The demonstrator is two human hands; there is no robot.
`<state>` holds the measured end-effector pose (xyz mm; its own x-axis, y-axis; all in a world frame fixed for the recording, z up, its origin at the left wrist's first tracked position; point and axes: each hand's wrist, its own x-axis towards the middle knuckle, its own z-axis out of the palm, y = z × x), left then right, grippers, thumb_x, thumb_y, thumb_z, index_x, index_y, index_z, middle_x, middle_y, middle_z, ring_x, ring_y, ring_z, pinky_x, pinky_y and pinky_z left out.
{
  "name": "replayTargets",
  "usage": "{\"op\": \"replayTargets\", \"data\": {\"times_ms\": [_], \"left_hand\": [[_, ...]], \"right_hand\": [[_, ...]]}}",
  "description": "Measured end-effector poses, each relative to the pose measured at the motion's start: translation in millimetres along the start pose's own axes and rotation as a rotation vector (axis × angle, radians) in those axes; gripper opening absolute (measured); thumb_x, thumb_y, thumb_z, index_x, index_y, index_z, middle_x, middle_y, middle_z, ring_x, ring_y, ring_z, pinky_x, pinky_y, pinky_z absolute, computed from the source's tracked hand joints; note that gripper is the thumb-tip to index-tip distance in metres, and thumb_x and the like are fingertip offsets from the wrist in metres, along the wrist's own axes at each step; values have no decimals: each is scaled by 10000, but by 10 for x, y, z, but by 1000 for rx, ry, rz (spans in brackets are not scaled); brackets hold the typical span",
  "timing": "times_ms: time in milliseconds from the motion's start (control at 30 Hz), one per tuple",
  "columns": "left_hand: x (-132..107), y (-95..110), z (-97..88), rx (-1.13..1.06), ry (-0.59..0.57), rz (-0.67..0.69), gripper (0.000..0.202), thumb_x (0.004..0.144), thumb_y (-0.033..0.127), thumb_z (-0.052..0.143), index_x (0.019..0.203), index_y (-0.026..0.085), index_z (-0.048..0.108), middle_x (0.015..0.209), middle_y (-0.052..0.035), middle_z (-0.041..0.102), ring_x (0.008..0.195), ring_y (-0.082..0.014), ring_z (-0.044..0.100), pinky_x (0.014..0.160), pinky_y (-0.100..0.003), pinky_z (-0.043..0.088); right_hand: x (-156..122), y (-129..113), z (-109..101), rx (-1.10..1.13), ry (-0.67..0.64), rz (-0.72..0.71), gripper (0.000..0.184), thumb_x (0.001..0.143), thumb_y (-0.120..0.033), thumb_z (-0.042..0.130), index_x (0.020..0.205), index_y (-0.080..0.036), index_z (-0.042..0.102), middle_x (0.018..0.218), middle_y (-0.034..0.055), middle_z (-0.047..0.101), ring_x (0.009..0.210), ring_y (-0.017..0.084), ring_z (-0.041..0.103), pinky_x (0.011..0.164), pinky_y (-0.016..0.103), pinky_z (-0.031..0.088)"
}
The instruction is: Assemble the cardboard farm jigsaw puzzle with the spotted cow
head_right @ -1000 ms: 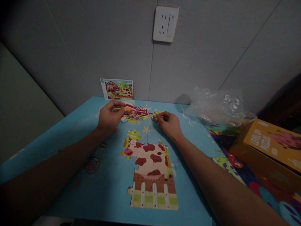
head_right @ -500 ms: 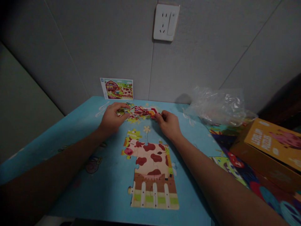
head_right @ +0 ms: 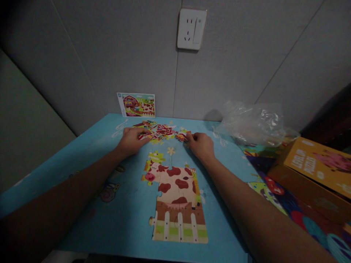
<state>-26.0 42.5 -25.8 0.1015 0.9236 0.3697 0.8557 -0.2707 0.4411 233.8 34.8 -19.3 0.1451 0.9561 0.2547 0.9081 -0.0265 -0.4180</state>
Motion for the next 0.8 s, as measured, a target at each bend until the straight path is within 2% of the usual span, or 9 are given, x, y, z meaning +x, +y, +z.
{"op": "replayTargets", "data": {"times_ms": [133,367,433,500,567,667,733,800], "left_hand": [[2,43,-37,-13,66,-73,277,743,311,634,989,227,728,1045,-49,724,1049,-264,606,1049,-414,340],[8,55,-112,-43,355,-203,204,721,308,645,863,196,738,934,-78,708,967,-269,625,970,-410,429],[2,82,-133,-92,440,-190,192,727,291,637,863,191,730,932,-72,700,965,-253,627,949,-388,449],[-23,134,-146,-177,480,-93,187,738,267,627,884,191,716,970,-61,694,980,-230,625,947,-364,458],[-65,208,-151,-270,432,86,190,750,260,628,914,197,701,1023,-55,691,1020,-216,614,970,-359,451],[-136,317,-149,-378,237,355,201,746,265,655,936,209,690,1062,-56,693,1063,-216,605,1004,-383,432],[-170,362,-148,-428,136,432,241,743,258,667,978,204,684,1075,-67,693,1058,-215,609,987,-384,444],[-189,378,-152,-452,96,431,312,747,248,674,1054,195,668,1101,-78,688,1048,-209,610,959,-371,459]], "right_hand": [[-9,-11,-6,28,-10,14,442,894,-470,449,796,-155,744,712,112,705,610,197,574,535,294,281],[-65,-101,1,163,-10,-67,335,856,-387,507,740,-146,709,618,55,651,562,151,531,544,269,295],[-115,-153,-1,242,-30,-129,350,860,-412,500,722,-149,685,580,29,614,542,139,505,537,263,297],[-175,-211,-5,346,-71,-220,376,872,-451,486,716,-156,659,567,9,582,540,130,482,535,257,309],[-233,-269,-11,468,-135,-314,393,885,-478,468,730,-163,645,598,5,587,568,128,487,554,250,343],[-290,-330,-19,675,-261,-385,394,883,-500,471,733,-168,623,653,11,616,600,125,512,597,246,399],[-300,-347,-24,767,-312,-376,387,864,-506,496,693,-173,592,633,6,607,587,121,510,605,246,416],[-296,-346,-29,794,-308,-357,376,851,-498,510,659,-180,570,605,-1,592,579,119,505,609,246,420]]}}
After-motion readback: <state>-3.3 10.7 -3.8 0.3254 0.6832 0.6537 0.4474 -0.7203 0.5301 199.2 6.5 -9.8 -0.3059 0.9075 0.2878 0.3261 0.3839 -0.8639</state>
